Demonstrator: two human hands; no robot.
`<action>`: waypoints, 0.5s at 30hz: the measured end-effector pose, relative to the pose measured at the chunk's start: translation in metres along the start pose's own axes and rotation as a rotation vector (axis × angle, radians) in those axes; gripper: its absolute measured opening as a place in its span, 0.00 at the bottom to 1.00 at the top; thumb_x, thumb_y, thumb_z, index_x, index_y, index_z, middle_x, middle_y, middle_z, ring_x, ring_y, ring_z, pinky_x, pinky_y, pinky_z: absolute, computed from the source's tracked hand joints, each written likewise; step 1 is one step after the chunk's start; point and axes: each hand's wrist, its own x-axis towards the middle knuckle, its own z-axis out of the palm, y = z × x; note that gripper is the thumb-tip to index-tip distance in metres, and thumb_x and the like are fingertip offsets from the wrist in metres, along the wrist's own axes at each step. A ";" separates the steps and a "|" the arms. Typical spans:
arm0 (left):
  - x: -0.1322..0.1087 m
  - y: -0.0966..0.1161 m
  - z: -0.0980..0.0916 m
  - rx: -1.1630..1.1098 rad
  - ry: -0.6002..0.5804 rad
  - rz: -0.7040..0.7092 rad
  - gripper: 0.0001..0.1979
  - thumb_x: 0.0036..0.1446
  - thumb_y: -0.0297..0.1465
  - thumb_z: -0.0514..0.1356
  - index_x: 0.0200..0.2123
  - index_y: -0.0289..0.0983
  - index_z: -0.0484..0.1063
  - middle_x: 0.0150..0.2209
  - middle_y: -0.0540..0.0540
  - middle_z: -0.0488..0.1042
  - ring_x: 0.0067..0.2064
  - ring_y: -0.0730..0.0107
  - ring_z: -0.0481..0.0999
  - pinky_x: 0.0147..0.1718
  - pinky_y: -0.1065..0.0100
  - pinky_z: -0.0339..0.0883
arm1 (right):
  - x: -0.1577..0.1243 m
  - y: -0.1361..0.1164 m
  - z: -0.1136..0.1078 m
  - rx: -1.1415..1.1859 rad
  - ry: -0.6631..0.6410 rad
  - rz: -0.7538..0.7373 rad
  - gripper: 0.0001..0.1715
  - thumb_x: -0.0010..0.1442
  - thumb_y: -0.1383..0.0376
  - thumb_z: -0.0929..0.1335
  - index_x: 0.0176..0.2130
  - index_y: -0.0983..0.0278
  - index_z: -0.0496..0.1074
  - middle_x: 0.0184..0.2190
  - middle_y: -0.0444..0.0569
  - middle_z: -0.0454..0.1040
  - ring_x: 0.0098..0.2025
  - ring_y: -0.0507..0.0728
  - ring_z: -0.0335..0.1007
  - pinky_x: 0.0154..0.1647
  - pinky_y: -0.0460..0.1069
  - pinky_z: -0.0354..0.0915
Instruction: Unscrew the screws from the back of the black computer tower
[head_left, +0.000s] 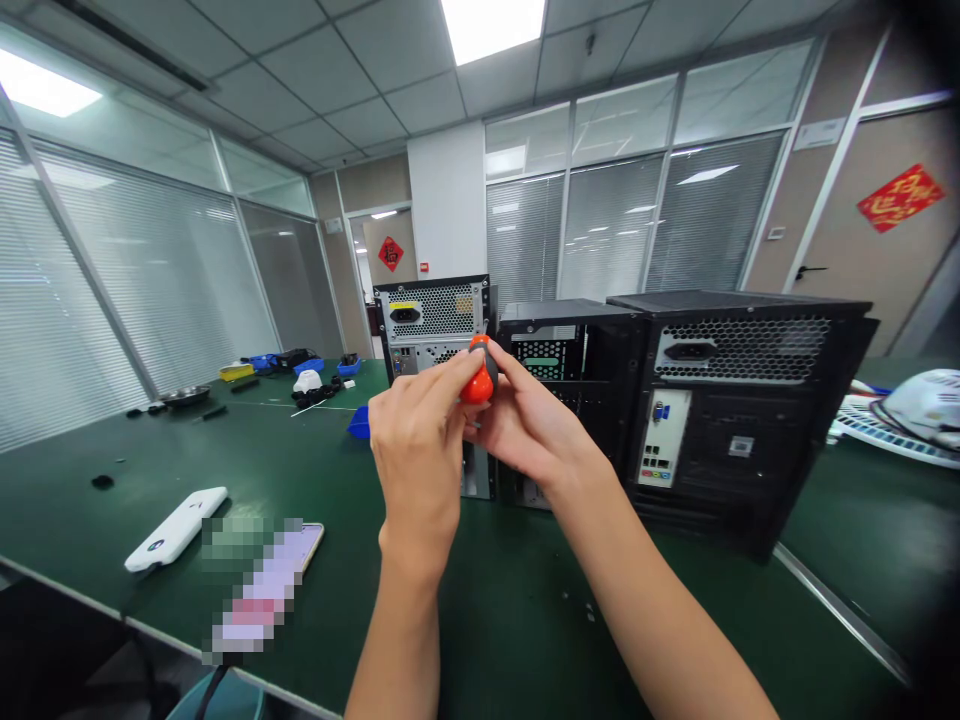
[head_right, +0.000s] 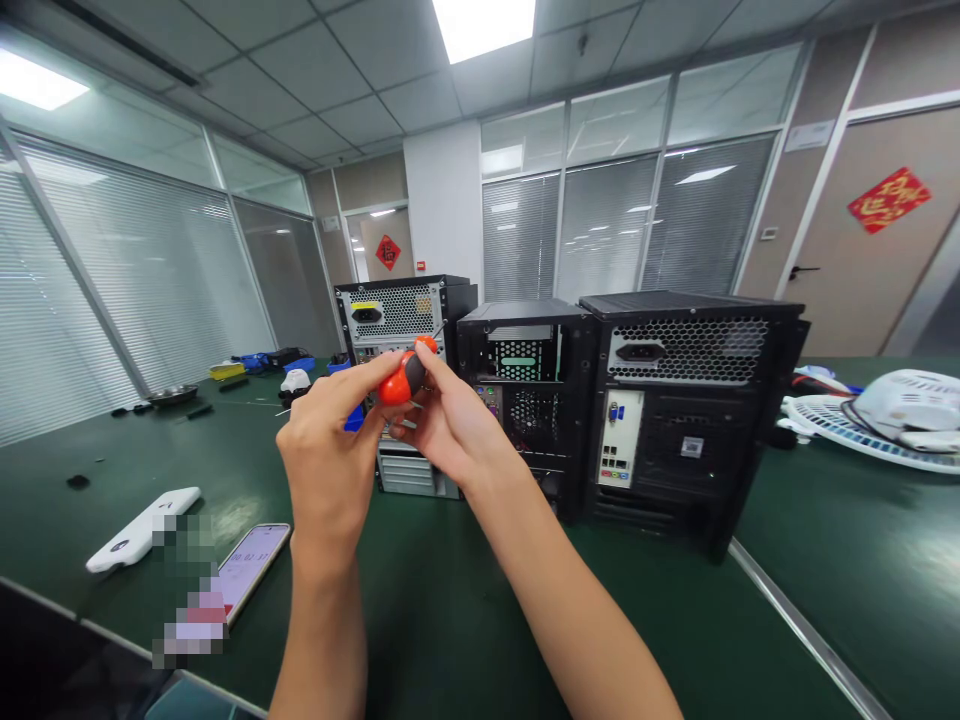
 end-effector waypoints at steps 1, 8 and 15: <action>0.000 0.000 0.000 0.003 -0.003 0.006 0.16 0.56 0.25 0.59 0.47 0.44 0.72 0.46 0.51 0.77 0.43 0.69 0.74 0.43 0.64 0.63 | 0.000 -0.002 0.001 -0.006 0.015 0.003 0.14 0.53 0.54 0.70 0.29 0.63 0.70 0.18 0.39 0.68 0.20 0.47 0.58 0.26 0.46 0.56; 0.000 0.001 0.002 0.014 -0.019 0.056 0.14 0.59 0.29 0.57 0.48 0.46 0.71 0.47 0.51 0.76 0.43 0.68 0.74 0.42 0.62 0.62 | -0.001 -0.010 0.001 -0.055 0.044 0.047 0.16 0.56 0.54 0.67 0.25 0.63 0.68 0.15 0.40 0.68 0.18 0.48 0.59 0.25 0.47 0.57; 0.000 0.000 0.002 0.014 -0.032 0.078 0.15 0.59 0.29 0.57 0.48 0.47 0.70 0.48 0.50 0.76 0.43 0.67 0.75 0.42 0.61 0.62 | 0.001 -0.010 -0.003 -0.033 0.044 0.049 0.15 0.54 0.55 0.69 0.25 0.62 0.68 0.15 0.39 0.69 0.18 0.48 0.59 0.25 0.46 0.56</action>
